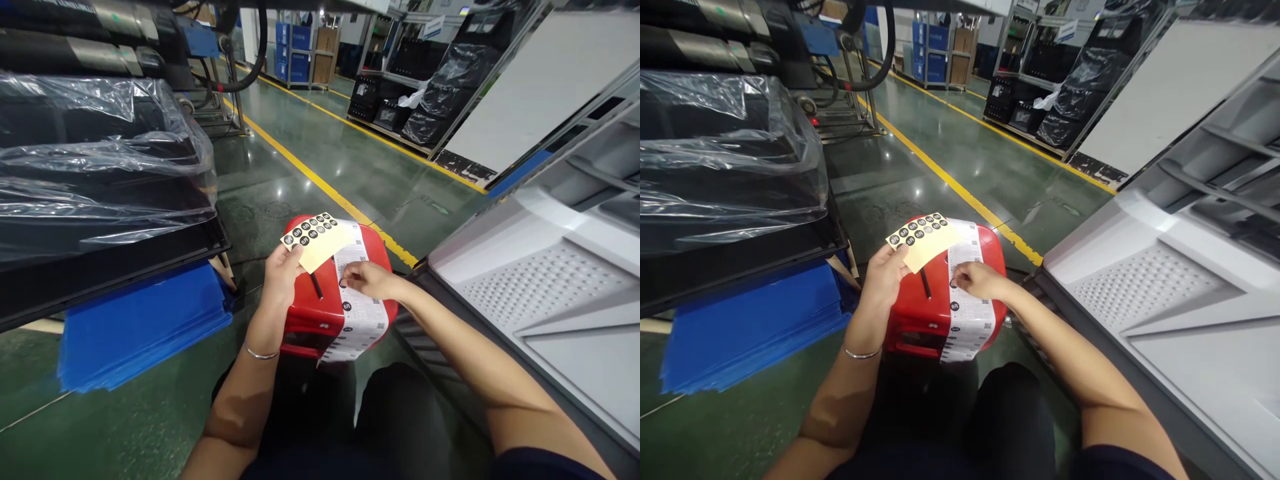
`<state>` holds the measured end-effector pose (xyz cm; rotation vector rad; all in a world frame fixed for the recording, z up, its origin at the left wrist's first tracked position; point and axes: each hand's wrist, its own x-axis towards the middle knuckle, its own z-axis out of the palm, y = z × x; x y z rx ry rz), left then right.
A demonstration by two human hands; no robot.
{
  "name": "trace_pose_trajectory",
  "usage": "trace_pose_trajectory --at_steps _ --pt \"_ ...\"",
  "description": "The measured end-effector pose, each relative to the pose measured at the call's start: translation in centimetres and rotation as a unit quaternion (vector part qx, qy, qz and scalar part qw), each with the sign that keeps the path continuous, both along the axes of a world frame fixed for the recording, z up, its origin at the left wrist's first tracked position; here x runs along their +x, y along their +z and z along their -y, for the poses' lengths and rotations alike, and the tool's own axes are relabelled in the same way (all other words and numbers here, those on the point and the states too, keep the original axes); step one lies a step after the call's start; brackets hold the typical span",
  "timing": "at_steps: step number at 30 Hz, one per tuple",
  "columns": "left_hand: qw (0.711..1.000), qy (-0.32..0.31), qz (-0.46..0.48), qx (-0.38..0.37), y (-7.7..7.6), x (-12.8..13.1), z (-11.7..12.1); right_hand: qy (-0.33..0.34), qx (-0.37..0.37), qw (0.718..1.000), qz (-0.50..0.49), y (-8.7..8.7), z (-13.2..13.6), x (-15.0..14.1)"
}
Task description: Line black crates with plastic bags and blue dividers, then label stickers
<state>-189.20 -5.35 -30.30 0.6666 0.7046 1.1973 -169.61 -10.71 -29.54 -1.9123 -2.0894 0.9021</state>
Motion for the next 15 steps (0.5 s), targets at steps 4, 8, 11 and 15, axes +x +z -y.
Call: trace_pose_trajectory --at_steps 4,8,11,15 --pt "0.999 -0.008 -0.037 0.002 -0.1 -0.1 -0.2 -0.055 0.033 0.984 0.164 0.6 0.2 -1.2" --pt "0.999 -0.021 -0.043 -0.025 0.1 -0.2 -0.3 -0.106 0.039 0.961 0.254 1.6 -0.1 -0.3" --pt "0.997 -0.025 -0.059 -0.038 -0.1 -0.2 -0.4 -0.167 0.170 0.938 0.252 3.0 0.5 0.3" --pt "0.997 -0.024 -0.073 0.010 -0.5 0.3 -0.1 -0.128 0.427 0.886 0.125 4.4 1.9 -2.4"
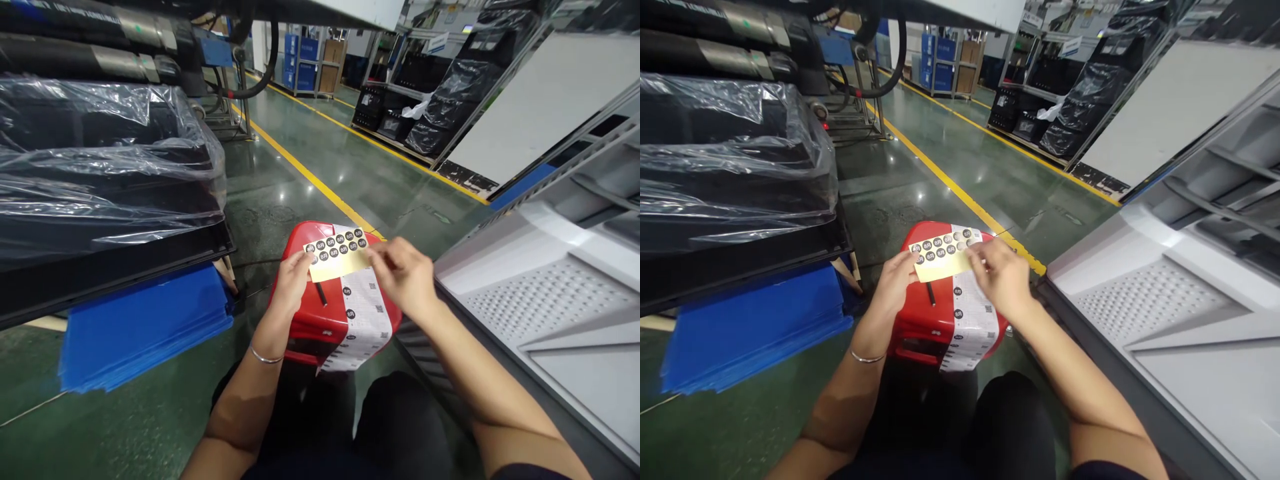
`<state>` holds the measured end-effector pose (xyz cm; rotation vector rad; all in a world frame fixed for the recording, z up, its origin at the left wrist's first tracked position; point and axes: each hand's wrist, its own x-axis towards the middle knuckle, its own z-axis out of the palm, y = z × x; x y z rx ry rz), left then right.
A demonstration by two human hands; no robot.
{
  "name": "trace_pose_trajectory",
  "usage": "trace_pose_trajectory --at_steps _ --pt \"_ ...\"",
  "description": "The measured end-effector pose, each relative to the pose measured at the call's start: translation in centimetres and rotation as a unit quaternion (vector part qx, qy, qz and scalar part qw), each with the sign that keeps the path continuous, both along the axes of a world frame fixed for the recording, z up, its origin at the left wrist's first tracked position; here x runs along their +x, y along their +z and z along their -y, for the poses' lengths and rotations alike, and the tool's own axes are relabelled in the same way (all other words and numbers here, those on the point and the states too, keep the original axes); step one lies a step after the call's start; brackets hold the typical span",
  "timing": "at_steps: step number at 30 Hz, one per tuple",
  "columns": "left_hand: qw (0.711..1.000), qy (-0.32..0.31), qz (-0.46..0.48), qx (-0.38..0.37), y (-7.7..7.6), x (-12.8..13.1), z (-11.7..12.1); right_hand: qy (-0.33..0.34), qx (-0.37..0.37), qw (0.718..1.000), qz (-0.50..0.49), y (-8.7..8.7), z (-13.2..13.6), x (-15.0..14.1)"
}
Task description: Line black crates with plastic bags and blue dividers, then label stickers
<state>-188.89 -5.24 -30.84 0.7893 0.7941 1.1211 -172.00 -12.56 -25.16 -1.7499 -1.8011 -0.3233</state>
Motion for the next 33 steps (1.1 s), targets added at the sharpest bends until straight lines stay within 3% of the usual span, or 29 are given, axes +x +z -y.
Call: trace_pose_trajectory --at_steps 3,9,15,17,19,21,24,26,28,30,33 --pt "0.999 -0.015 0.016 0.026 0.0 0.6 0.7 0.130 -0.007 0.991 0.041 -0.3 -0.1 -3.0" --pt "0.995 -0.056 0.076 -0.026 0.5 0.4 1.8 0.139 0.003 0.981 0.133 -1.6 -1.9 -4.1" --pt "0.992 -0.026 0.101 -0.069 1.1 0.3 2.2 0.217 0.019 0.952 0.214 -0.5 -1.7 -3.9" --pt "0.990 -0.009 0.118 -0.079 1.3 0.2 1.9 0.278 0.000 0.948 0.156 0.2 -2.1 -3.4" --pt "0.986 0.046 0.135 -0.085 1.4 -0.2 1.0 0.298 -0.016 0.954 0.031 0.8 -3.0 -2.2" --pt "0.977 0.126 0.143 -0.091 1.5 -1.2 -0.3 0.249 -0.053 0.962 -0.096 0.8 -4.5 -0.3" --pt "0.967 0.193 0.139 -0.092 1.5 -3.0 -2.1 0.148 -0.207 0.944 -0.208 -0.4 -6.7 2.5" --pt "0.967 0.196 0.133 -0.088 1.5 -4.0 -2.9 0.121 -0.333 0.902 -0.248 -1.6 -7.6 3.7" --pt "0.970 0.189 0.129 -0.083 1.3 -4.7 -3.3 0.122 -0.407 0.865 -0.268 -2.5 -7.8 4.1" --pt "0.973 0.177 0.127 -0.073 1.1 -4.9 -3.4 0.138 -0.432 0.849 -0.272 -3.1 -7.6 4.0" --pt "0.977 0.165 0.122 -0.066 0.9 -4.7 -3.4 0.140 -0.435 0.848 -0.268 -3.6 -7.2 3.7"
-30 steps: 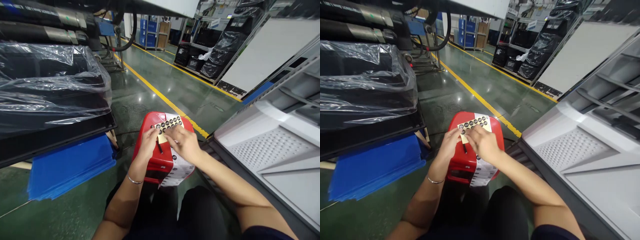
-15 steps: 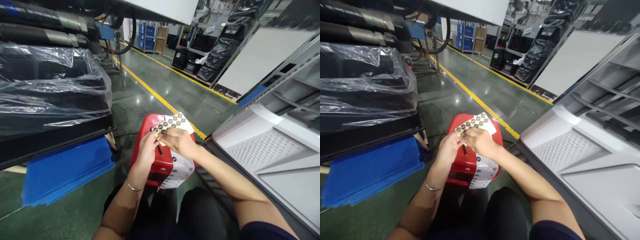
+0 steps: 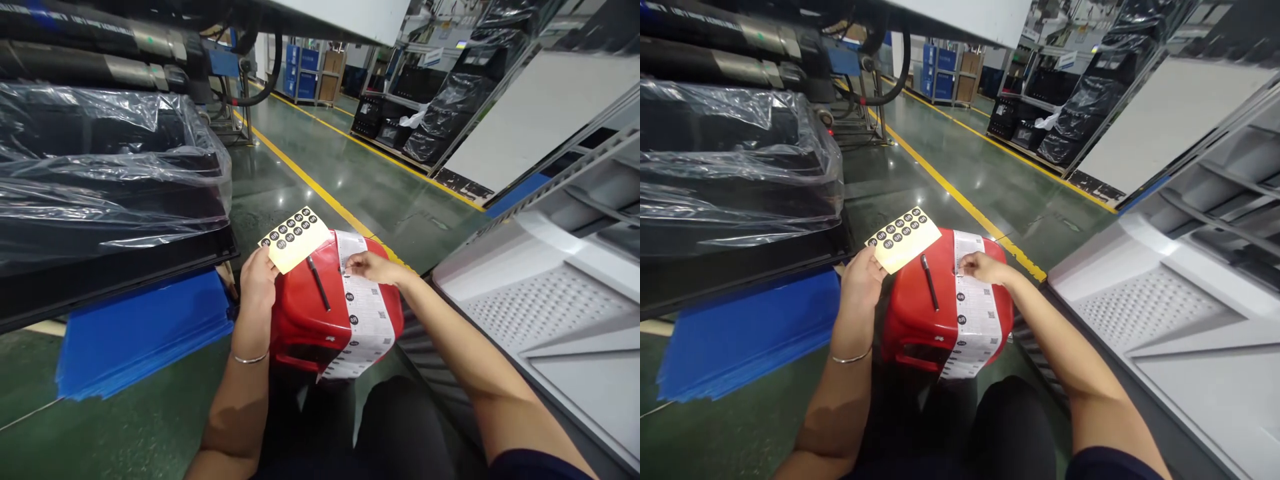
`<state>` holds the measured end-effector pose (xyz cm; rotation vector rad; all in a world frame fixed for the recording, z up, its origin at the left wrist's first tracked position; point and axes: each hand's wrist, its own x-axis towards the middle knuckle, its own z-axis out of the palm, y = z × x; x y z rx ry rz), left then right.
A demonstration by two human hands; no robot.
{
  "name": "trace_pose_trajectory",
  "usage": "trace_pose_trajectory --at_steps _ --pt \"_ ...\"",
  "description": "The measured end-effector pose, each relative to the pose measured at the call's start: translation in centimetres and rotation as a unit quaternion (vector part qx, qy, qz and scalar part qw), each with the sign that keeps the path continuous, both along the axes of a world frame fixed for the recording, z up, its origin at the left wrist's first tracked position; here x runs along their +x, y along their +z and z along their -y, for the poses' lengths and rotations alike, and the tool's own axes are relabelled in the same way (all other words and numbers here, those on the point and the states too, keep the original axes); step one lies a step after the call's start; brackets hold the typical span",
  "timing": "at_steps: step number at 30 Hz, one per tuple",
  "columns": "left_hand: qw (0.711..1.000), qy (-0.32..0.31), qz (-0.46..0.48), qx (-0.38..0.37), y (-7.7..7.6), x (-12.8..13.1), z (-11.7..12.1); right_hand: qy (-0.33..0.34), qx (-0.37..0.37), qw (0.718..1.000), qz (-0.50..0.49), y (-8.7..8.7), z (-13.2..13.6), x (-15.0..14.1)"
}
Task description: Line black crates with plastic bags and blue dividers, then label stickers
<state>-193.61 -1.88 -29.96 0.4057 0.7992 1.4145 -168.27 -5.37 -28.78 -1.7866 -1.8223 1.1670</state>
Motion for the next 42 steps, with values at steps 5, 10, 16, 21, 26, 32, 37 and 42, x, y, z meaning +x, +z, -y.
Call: trace_pose_trajectory --at_steps 5,10,16,21,26,32,37,42 --pt "1.000 -0.024 -0.016 0.009 0.1 0.7 0.3 -0.023 0.044 0.998 0.031 -1.7 0.1 0.0" --pt "0.998 -0.059 -0.021 0.024 0.2 1.3 0.9 -0.072 0.100 0.986 0.112 -3.2 0.2 0.1" --pt "0.992 -0.100 -0.067 0.039 -0.4 1.9 1.3 -0.162 0.175 0.959 0.155 -1.7 0.1 0.8" --pt "0.971 -0.167 -0.147 0.084 -0.7 2.8 2.0 -0.221 0.502 0.827 0.124 2.9 1.7 -1.4" --pt "0.957 -0.165 -0.205 0.123 -1.0 4.3 3.1 0.058 0.469 0.853 0.221 4.1 3.8 -6.3" --pt "0.969 -0.165 -0.120 0.140 -0.5 4.5 3.8 0.045 0.460 0.853 0.243 2.6 3.5 -6.7" --pt "0.973 -0.125 -0.117 0.152 -0.1 4.3 3.8 0.055 0.468 0.855 0.216 2.7 3.5 -6.4" --pt "0.969 -0.102 -0.145 0.171 -0.6 4.3 3.5 0.055 0.478 0.842 0.243 2.6 3.7 -6.7"
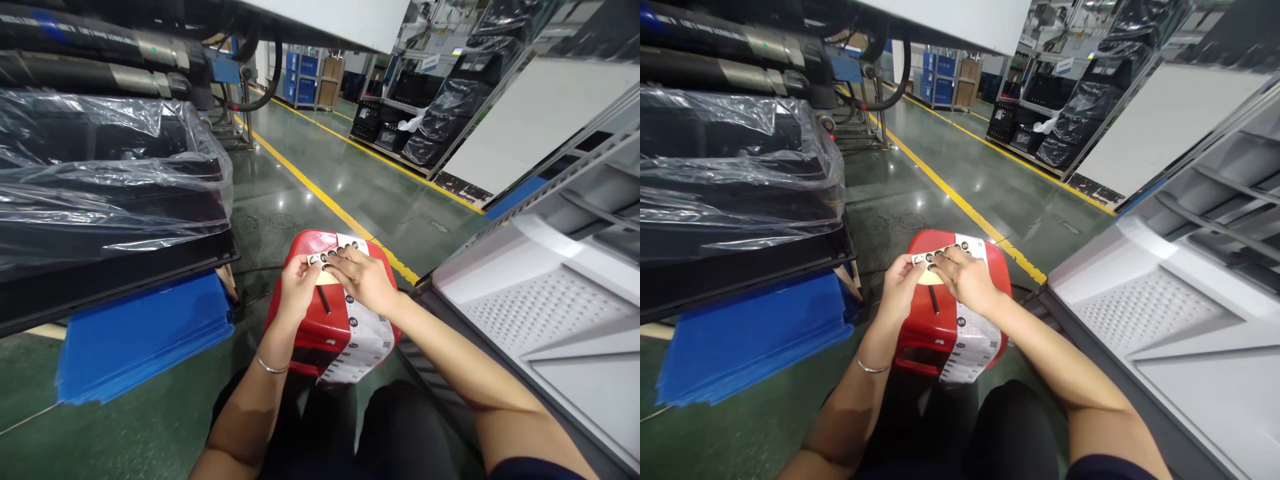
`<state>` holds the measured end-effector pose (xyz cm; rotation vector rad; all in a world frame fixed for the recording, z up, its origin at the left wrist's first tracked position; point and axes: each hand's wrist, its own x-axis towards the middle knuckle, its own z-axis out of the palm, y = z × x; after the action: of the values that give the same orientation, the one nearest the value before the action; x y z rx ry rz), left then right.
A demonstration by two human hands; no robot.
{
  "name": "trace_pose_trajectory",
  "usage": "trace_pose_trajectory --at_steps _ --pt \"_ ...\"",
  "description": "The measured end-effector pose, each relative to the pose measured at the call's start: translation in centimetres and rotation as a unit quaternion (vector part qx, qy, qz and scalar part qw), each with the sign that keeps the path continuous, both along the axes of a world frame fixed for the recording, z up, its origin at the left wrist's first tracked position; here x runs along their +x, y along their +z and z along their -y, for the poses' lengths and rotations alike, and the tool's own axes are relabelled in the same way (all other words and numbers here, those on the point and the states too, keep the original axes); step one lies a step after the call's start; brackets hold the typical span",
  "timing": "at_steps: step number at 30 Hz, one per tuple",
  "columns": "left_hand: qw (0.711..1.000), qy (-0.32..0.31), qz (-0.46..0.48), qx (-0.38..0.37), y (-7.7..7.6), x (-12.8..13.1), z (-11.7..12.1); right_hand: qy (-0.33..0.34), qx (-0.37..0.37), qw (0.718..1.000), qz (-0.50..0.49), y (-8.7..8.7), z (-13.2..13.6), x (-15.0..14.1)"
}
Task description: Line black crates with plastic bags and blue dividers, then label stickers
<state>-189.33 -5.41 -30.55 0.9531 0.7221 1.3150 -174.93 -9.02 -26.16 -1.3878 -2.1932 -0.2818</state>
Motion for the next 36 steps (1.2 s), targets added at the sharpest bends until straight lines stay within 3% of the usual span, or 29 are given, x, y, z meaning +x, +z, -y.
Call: trace_pose_trajectory --at_steps 4,7,10,12,14,16,19,21,28,36 --pt "0.997 0.010 -0.056 0.042 -0.7 -0.1 -0.2 0.003 0.008 0.999 0.036 -0.1 0.0 -0.1" --pt "0.997 0.012 -0.074 0.025 -0.9 0.1 -0.2 0.025 -0.006 0.999 0.046 -0.1 -0.1 -0.1" --pt "0.998 0.014 -0.042 -0.039 -0.8 0.3 -0.5 0.078 -0.066 0.994 -0.033 0.2 -0.7 0.3" --pt "0.995 0.055 -0.006 -0.085 -0.7 0.0 -1.1 0.092 -0.112 0.979 -0.142 0.6 -1.7 1.4" --pt "0.986 0.122 0.033 -0.109 -0.6 -0.8 -1.9 0.058 -0.161 0.956 -0.238 0.9 -3.2 3.2" --pt "0.976 0.175 0.060 -0.112 -0.5 -2.0 -3.0 -0.011 -0.242 0.931 -0.274 0.8 -4.7 5.3" --pt "0.970 0.208 0.059 -0.109 -0.6 -4.0 -4.3 -0.084 -0.398 0.879 -0.248 -0.2 -6.4 7.5" --pt "0.970 0.209 0.054 -0.111 -0.7 -4.8 -4.8 -0.109 -0.448 0.859 -0.222 -1.1 -7.0 8.1" --pt "0.973 0.178 0.066 -0.129 -1.0 -4.4 -4.6 -0.146 -0.448 0.868 -0.156 -2.2 -7.5 7.3" --pt "0.985 0.111 0.085 -0.104 -0.3 -3.6 -3.6 -0.220 -0.340 0.904 -0.135 -4.0 -7.3 7.3"
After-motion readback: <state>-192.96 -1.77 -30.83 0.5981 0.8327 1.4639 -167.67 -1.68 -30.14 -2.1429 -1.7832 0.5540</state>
